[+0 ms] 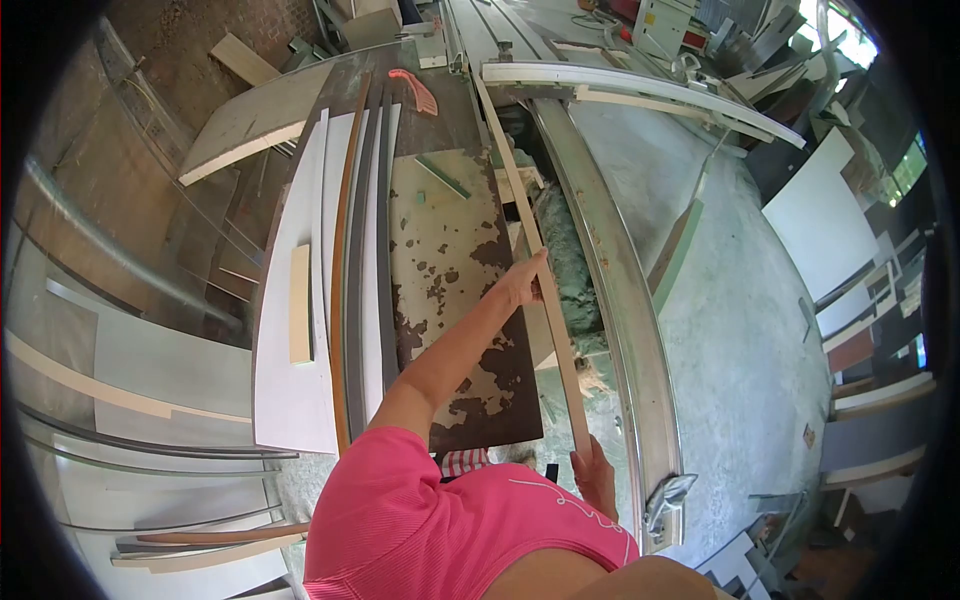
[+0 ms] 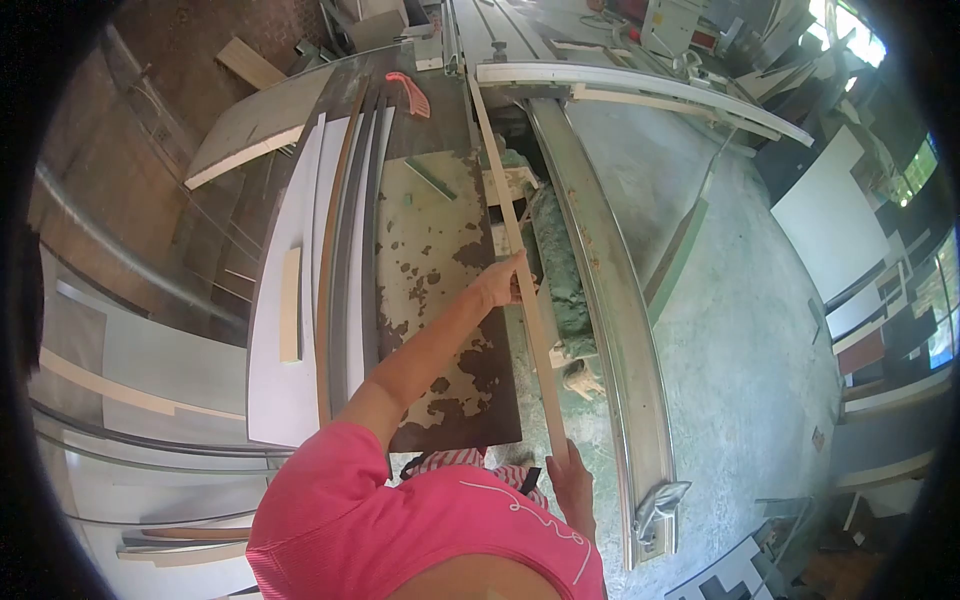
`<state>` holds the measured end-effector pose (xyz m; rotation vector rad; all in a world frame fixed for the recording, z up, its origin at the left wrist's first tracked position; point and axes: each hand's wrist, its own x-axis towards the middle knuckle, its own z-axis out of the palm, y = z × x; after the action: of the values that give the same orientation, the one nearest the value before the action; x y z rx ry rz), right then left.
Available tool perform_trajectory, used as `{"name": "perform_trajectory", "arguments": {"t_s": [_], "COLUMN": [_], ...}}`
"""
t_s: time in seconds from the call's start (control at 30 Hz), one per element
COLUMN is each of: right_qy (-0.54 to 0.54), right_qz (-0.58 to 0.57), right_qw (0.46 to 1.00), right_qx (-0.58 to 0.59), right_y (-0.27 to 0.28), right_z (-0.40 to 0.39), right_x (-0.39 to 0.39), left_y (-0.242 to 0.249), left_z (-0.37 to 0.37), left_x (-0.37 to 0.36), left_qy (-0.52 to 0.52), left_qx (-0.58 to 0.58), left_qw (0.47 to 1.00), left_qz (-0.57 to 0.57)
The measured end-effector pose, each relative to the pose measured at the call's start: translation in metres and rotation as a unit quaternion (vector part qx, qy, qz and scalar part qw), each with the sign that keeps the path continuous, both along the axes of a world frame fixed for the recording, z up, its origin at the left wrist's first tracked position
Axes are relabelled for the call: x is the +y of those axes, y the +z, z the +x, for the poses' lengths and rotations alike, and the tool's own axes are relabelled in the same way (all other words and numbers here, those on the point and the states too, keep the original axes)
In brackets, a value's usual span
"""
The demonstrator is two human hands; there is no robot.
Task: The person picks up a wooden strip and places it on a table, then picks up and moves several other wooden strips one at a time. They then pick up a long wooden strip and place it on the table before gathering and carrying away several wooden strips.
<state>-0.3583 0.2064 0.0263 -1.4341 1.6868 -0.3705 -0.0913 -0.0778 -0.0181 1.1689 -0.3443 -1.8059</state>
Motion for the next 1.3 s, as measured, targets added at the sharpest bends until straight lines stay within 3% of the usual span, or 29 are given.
{"name": "perform_trajectory", "arguments": {"t_s": [0.13, 0.23, 0.27, 0.4, 0.63, 0.9, 0.97, 1.17, 1.3], "right_qy": [0.012, 0.035, 0.066, 0.053, 0.115, 0.200, 0.229, 0.229, 0.217], "right_qz": [0.053, 0.036, -0.050, 0.010, -0.008, -0.016, 0.051, 0.059, 0.044], "right_qw": [0.998, 0.998, 0.997, 0.992, 0.981, 0.967, 0.961, 0.958, 0.958], "right_qx": [-0.025, -0.042, -0.013, -0.115, -0.154, -0.155, -0.147, -0.163, -0.180], "right_y": [0.001, 0.012, -0.027, -0.012, 0.002, -0.010, -0.004, -0.022, -0.039], "right_z": [0.022, 0.036, 0.030, 0.039, 0.037, 0.033, 0.032, 0.035, 0.040], "right_x": [-0.023, -0.036, -0.039, -0.059, -0.100, -0.138, -0.141, -0.143, -0.138], "left_y": [0.000, 0.000, 0.000, -0.002, 0.016, 0.020, 0.017, 0.020, 0.018], "left_z": [0.006, 0.004, 0.003, -0.008, -0.032, -0.052, -0.056, -0.064, -0.058], "left_x": [-0.003, 0.015, 0.023, 0.053, 0.090, 0.108, 0.115, 0.133, 0.129], "left_qy": [0.085, 0.083, 0.085, 0.065, 0.061, 0.081, 0.086, 0.115, 0.072], "left_qx": [-0.005, -0.005, -0.009, 0.027, 0.088, 0.072, 0.071, 0.051, 0.001], "left_qw": [0.996, 0.996, 0.996, 0.997, 0.994, 0.994, 0.993, 0.992, 0.996], "left_qz": [0.035, 0.028, 0.029, 0.016, -0.024, -0.028, -0.034, -0.033, -0.056]}}
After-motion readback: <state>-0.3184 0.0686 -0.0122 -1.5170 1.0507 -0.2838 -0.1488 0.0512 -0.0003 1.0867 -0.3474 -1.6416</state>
